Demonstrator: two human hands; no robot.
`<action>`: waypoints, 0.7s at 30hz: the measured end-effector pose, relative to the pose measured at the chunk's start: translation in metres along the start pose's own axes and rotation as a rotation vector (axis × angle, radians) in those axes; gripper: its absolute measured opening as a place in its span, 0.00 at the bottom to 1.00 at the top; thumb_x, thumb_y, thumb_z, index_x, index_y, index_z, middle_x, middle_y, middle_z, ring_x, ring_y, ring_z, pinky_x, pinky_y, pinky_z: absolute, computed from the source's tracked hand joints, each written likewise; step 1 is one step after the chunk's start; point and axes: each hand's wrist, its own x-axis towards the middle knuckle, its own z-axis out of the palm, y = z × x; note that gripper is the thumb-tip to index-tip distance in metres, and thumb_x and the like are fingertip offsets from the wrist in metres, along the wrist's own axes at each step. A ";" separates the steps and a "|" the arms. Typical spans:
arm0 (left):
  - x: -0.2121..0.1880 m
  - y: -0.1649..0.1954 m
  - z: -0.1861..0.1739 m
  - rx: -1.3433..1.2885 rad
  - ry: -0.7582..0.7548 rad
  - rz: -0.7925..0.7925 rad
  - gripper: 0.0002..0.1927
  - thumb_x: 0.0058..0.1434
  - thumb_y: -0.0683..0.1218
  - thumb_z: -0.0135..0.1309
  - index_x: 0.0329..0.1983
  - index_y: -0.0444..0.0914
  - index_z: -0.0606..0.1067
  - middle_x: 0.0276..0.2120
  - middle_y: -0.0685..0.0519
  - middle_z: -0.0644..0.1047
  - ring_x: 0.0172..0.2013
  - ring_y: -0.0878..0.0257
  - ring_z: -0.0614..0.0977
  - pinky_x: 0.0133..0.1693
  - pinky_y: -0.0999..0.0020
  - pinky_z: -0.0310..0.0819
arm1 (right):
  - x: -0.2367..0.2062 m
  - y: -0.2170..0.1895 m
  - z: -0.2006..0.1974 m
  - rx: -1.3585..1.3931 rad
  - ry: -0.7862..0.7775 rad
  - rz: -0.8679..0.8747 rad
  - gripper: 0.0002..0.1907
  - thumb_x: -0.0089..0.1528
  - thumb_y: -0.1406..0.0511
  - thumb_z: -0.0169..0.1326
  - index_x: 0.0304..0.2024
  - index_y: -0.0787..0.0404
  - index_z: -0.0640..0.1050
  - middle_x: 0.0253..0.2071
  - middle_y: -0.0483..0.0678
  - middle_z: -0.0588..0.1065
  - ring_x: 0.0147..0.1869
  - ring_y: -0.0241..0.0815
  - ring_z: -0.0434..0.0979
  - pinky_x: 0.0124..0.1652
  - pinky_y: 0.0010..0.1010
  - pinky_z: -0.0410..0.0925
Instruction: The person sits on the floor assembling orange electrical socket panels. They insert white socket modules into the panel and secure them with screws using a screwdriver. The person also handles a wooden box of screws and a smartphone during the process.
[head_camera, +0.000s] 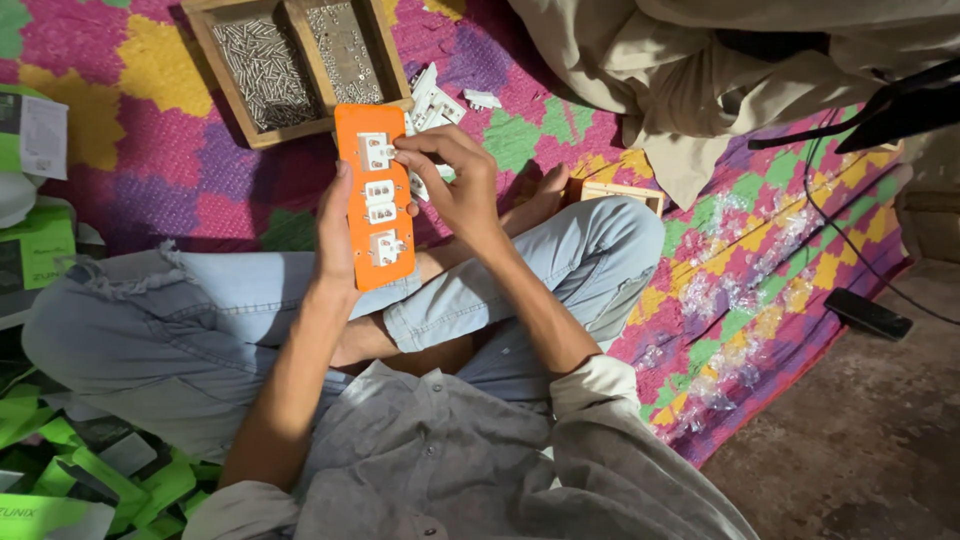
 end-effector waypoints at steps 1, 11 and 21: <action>0.000 -0.001 0.000 -0.017 0.010 -0.019 0.31 0.73 0.63 0.41 0.61 0.33 0.71 0.43 0.47 0.79 0.36 0.57 0.83 0.35 0.65 0.78 | -0.001 0.003 0.001 0.000 0.000 0.011 0.08 0.64 0.70 0.63 0.46 0.64 0.84 0.43 0.48 0.80 0.47 0.37 0.82 0.46 0.27 0.74; -0.001 0.017 -0.005 -0.120 0.012 0.050 0.34 0.73 0.67 0.41 0.65 0.35 0.70 0.49 0.46 0.78 0.39 0.54 0.82 0.37 0.61 0.79 | 0.011 0.022 -0.025 0.098 -0.011 0.211 0.07 0.67 0.69 0.60 0.47 0.63 0.83 0.42 0.48 0.80 0.43 0.35 0.80 0.43 0.26 0.74; -0.007 0.038 -0.014 -0.225 -0.002 0.149 0.36 0.71 0.67 0.43 0.73 0.41 0.66 0.66 0.47 0.74 0.60 0.53 0.78 0.58 0.53 0.77 | -0.008 0.064 -0.035 -0.579 -0.509 0.311 0.05 0.55 0.66 0.64 0.35 0.57 0.85 0.35 0.53 0.81 0.40 0.55 0.81 0.42 0.45 0.71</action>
